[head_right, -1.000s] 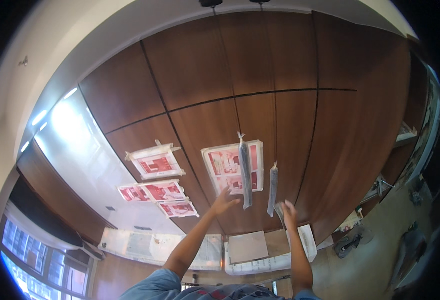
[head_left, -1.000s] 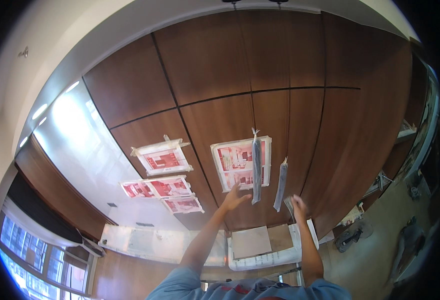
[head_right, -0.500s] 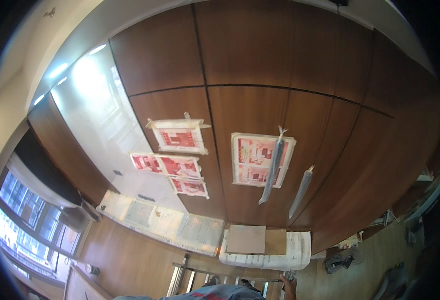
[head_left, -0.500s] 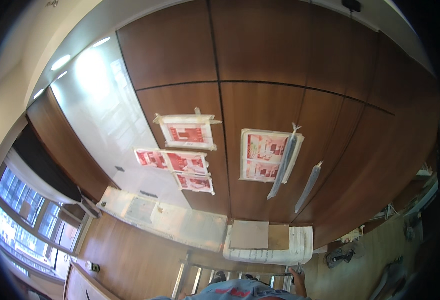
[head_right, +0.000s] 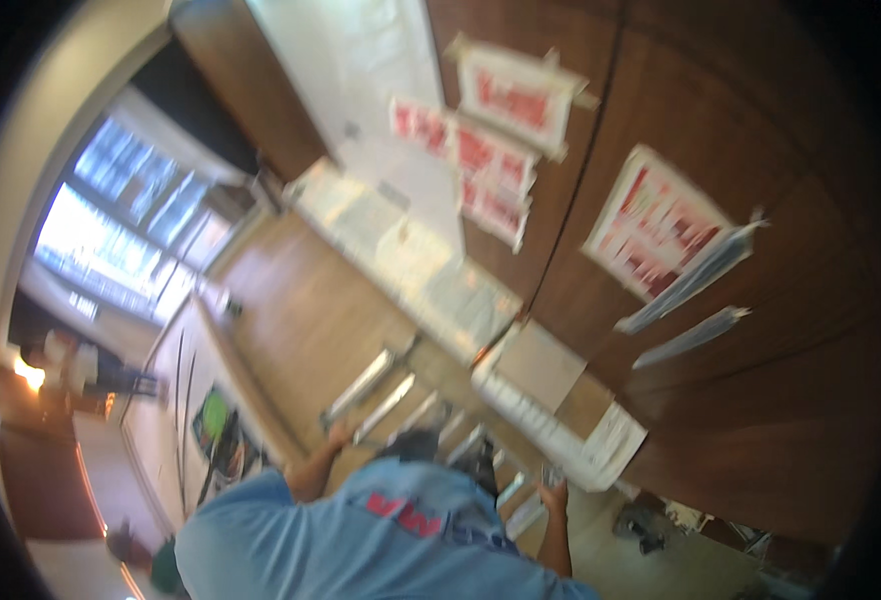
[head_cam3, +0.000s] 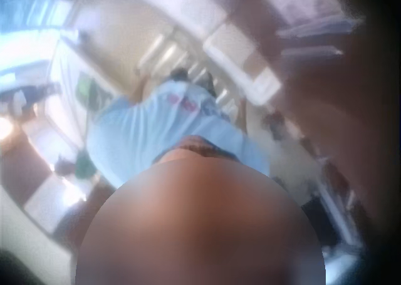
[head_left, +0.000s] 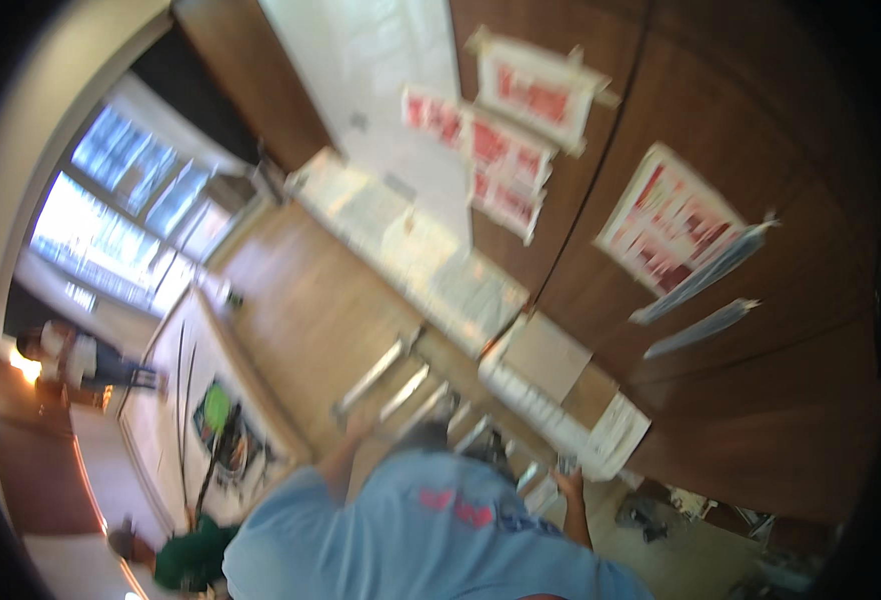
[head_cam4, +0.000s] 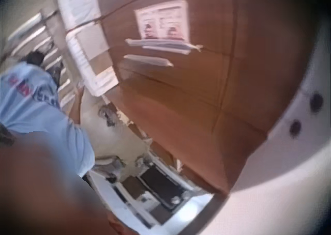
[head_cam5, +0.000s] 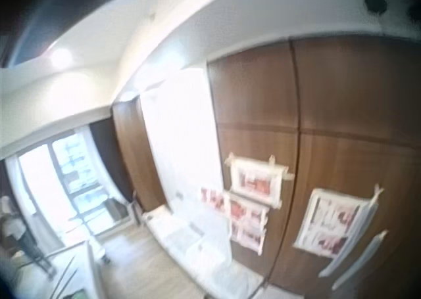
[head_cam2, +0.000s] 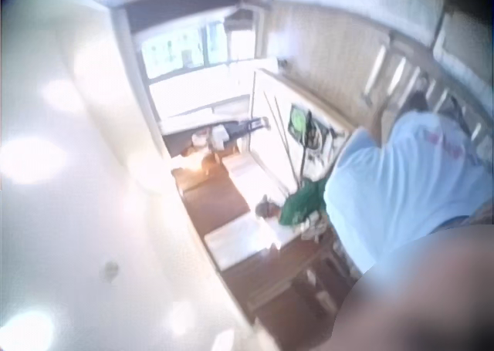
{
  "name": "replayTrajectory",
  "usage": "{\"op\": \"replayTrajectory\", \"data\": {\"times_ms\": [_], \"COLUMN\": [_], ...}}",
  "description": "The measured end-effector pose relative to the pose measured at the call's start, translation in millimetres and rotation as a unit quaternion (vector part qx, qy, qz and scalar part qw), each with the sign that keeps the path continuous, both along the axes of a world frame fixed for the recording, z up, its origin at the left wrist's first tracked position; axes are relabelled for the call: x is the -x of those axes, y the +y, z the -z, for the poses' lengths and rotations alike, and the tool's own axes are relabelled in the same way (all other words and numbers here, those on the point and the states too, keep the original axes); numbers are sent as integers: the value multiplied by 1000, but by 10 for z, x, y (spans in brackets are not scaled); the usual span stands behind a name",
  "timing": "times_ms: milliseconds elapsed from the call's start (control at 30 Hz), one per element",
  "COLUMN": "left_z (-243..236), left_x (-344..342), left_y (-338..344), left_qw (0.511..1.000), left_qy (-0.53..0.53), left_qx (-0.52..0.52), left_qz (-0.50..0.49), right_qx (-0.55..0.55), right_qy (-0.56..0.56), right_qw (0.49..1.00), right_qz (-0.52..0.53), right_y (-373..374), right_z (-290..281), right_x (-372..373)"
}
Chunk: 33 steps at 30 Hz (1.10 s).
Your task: The person climbs a stepladder and applies a large white sheet to a wooden wall panel, smoothing it with a small tool and hands. They reposition the ladder multiple times to reach different sections and continue smoothing the surface.
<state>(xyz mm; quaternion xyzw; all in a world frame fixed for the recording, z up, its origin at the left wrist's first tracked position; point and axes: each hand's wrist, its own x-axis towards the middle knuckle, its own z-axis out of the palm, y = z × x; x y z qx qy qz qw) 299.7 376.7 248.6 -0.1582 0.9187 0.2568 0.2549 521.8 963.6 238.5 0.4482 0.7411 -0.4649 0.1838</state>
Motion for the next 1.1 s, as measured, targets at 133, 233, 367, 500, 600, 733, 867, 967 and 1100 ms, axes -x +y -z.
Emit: {"op": "replayTrajectory", "data": {"times_ms": [133, 233, 367, 500, 600, 733, 867, 967, 1100], "left_z": [-260, -429, -402, -105, 167, 508, 774, 849, 771], "left_x": [-333, -609, -812, -590, -241, 227, 363, 274, 104], "left_y": [-171, -209, -162, -254, -476, -732, -776, -796, -911], "left_qw": [990, 982, 970, 952, 935, 938, 950, 941, 953], "left_qy": [47, 9, -31, 3, 60, 91, 66, 228, 233], "left_qx": [-41, -22, -21, 3, 64, 102, 218, 232, 180], "left_qz": [-126, -190, -241, -305, -342, -319, -211, -96, -75], "right_qx": [-4, -28, -12, -14, -83, -206, -282, -396, -469], "right_qy": [-3, 8, 69, 95, 49, -9, 10, 33, 40], "right_qw": [997, 998, 996, 992, 992, 976, 953, 907, 861], "right_qz": [-72, -57, 52, 82, 75, 66, 111, 140, 192], "right_y": [-61, -89, -112, -184, -302, -488, -626, -681, -757], "right_z": [260, 325, 328, 355, 363, 359, 533, 767, 951], "right_x": [-94, -146, -198, -223, -235, -224, -206, -260, -362]}}
